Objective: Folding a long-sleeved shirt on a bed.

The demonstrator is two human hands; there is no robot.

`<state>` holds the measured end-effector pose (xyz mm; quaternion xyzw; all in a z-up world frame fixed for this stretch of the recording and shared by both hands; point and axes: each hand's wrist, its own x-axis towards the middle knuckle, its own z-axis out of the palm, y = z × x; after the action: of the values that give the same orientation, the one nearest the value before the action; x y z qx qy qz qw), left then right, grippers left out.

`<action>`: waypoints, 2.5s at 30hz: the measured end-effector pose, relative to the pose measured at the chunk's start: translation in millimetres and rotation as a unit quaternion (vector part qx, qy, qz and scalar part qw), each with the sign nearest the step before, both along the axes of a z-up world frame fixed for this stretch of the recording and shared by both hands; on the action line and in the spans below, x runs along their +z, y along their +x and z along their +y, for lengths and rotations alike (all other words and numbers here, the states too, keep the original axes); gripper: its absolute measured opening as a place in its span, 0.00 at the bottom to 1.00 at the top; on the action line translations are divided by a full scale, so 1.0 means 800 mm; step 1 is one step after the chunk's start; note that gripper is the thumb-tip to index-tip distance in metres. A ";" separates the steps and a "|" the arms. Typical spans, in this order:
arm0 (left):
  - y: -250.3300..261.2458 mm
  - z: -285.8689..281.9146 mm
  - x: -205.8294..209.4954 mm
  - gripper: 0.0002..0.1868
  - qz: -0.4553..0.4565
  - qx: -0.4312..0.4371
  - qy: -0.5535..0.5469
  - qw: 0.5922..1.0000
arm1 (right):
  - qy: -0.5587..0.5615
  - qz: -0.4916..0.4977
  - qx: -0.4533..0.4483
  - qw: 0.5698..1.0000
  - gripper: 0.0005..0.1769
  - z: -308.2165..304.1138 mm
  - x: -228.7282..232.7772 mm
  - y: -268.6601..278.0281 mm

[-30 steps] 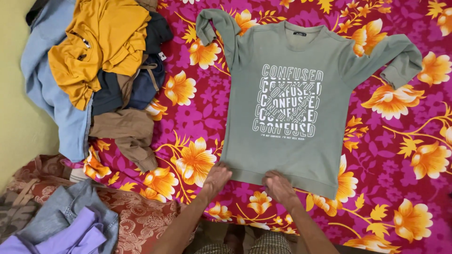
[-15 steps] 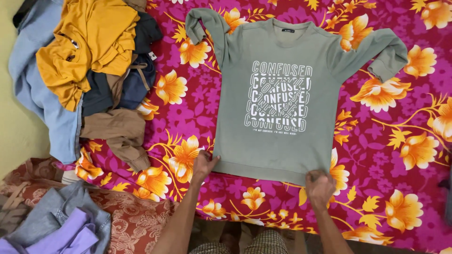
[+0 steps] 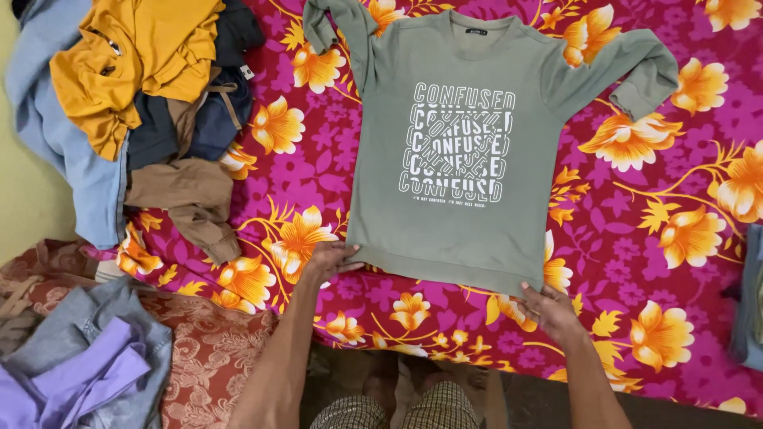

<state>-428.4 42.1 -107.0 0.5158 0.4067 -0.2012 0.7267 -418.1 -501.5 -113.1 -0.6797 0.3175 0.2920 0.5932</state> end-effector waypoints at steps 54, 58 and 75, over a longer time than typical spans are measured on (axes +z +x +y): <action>0.014 -0.193 0.010 0.34 -0.338 -0.361 0.651 0.576 | -0.447 -0.514 0.323 0.657 0.30 0.241 0.052 0.035; 0.014 -0.220 0.012 0.35 -0.318 -0.472 0.659 0.492 | -0.495 -0.505 0.406 0.579 0.37 0.264 0.014 0.023; 0.003 -0.149 -0.001 0.41 -0.144 -0.268 0.734 0.607 | -0.550 -0.377 0.283 0.690 0.48 0.147 0.022 0.030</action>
<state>-426.2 -77.5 -107.5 0.9845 0.1517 0.0565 0.0670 -394.3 -383.9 -95.1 -0.9948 -0.0368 -0.0613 0.0724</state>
